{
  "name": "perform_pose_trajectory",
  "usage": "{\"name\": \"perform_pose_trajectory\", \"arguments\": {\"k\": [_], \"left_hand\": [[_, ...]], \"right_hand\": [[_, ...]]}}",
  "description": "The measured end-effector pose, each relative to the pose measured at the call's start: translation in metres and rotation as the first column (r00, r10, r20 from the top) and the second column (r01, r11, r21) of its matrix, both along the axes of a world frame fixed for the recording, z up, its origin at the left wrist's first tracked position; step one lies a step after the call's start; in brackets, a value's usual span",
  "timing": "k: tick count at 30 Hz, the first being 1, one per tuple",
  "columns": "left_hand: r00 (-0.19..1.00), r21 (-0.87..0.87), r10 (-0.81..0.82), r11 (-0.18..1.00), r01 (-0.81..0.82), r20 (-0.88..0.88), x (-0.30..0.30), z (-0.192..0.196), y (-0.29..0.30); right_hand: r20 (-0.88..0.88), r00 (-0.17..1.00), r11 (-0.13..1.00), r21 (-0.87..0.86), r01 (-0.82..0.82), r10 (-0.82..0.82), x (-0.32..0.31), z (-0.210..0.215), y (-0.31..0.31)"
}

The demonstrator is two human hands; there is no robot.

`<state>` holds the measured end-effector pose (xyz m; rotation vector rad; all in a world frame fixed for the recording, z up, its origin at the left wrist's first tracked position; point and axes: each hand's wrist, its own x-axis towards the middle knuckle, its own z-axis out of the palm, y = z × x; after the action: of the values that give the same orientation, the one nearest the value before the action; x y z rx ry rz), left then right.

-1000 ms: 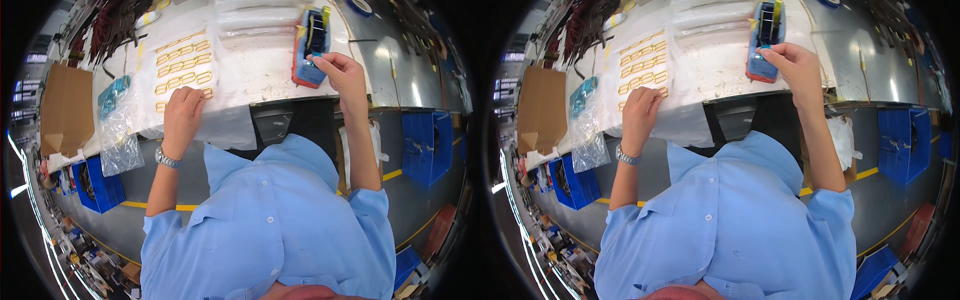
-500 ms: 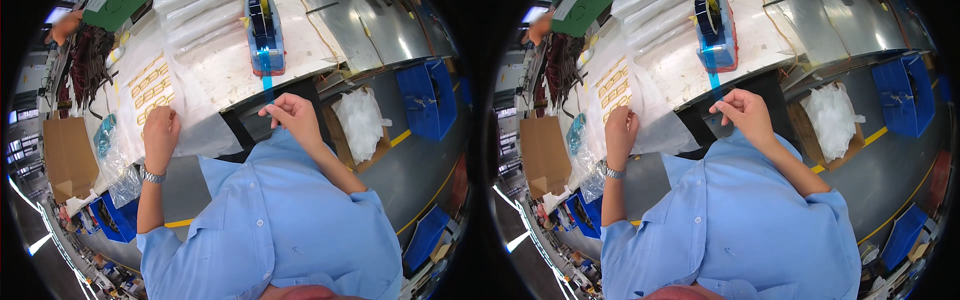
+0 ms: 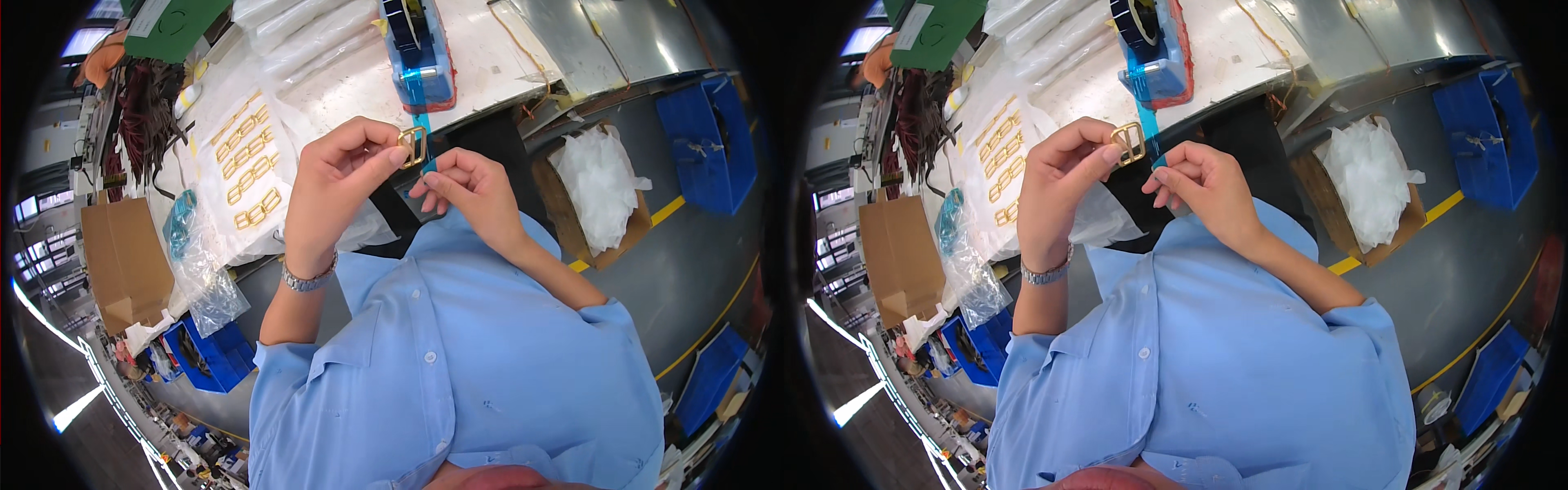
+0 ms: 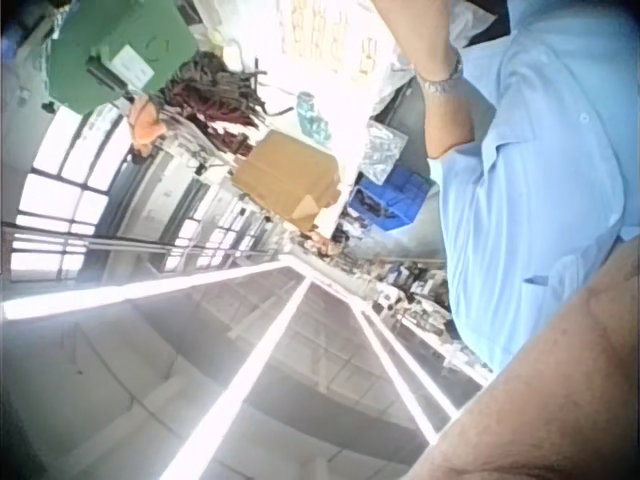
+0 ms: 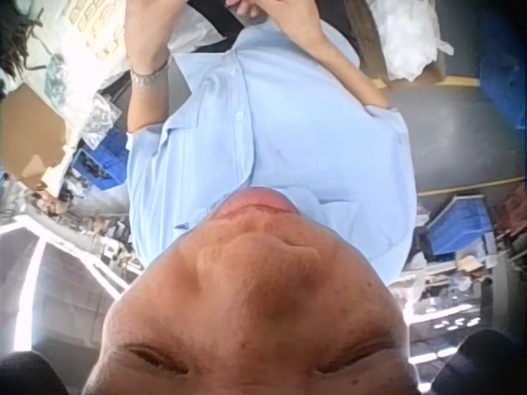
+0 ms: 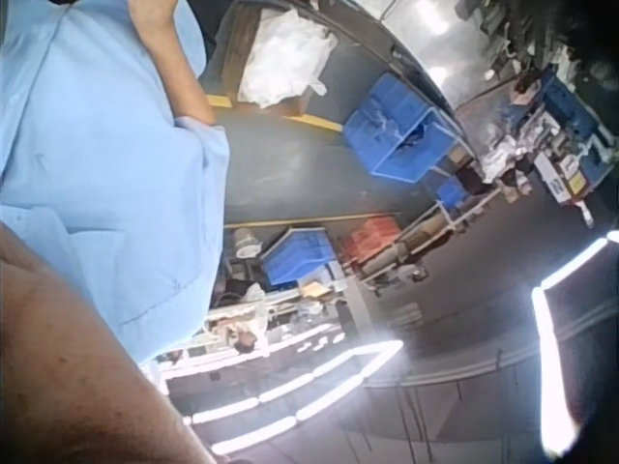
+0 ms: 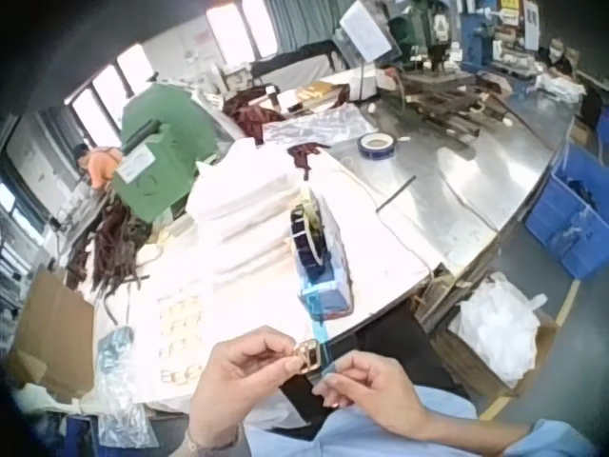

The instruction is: Apply protective blue tape to metal bag buckles at a factory workstation.

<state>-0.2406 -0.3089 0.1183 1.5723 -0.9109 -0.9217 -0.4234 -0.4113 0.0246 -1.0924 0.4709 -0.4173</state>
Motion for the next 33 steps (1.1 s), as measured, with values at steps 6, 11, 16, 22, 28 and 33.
{"name": "perform_pose_trajectory", "arguments": {"k": [6,11,16,22,28,33], "left_hand": [[0.904,0.096,0.032,0.995,0.01,-0.427,0.001,-0.013,0.01],[0.928,0.15,0.059,0.989,-0.003,-0.369,-0.015,-0.023,0.014],[0.965,0.169,0.032,0.985,0.013,-0.262,-0.018,-0.021,0.01],[0.969,0.201,0.018,0.979,0.033,-0.246,-0.017,-0.023,0.005],[0.962,0.203,0.04,0.979,0.016,-0.269,-0.018,-0.022,0.0],[0.952,0.215,0.04,0.976,0.028,-0.303,-0.017,-0.026,-0.006]], "right_hand": [[0.044,0.999,0.999,0.04,0.007,-0.009,-0.004,-0.003,0.004],[0.018,1.0,1.0,0.019,-0.018,0.017,-0.007,0.002,0.004],[-0.022,1.0,1.0,0.009,-0.015,0.015,-0.009,0.003,0.005],[-0.035,0.999,0.999,-0.034,-0.024,0.023,-0.009,0.009,0.005],[-0.057,0.998,0.999,-0.041,-0.019,0.017,-0.01,0.009,0.005],[-0.034,0.999,0.999,-0.048,-0.01,0.009,-0.011,0.015,0.006]]}}
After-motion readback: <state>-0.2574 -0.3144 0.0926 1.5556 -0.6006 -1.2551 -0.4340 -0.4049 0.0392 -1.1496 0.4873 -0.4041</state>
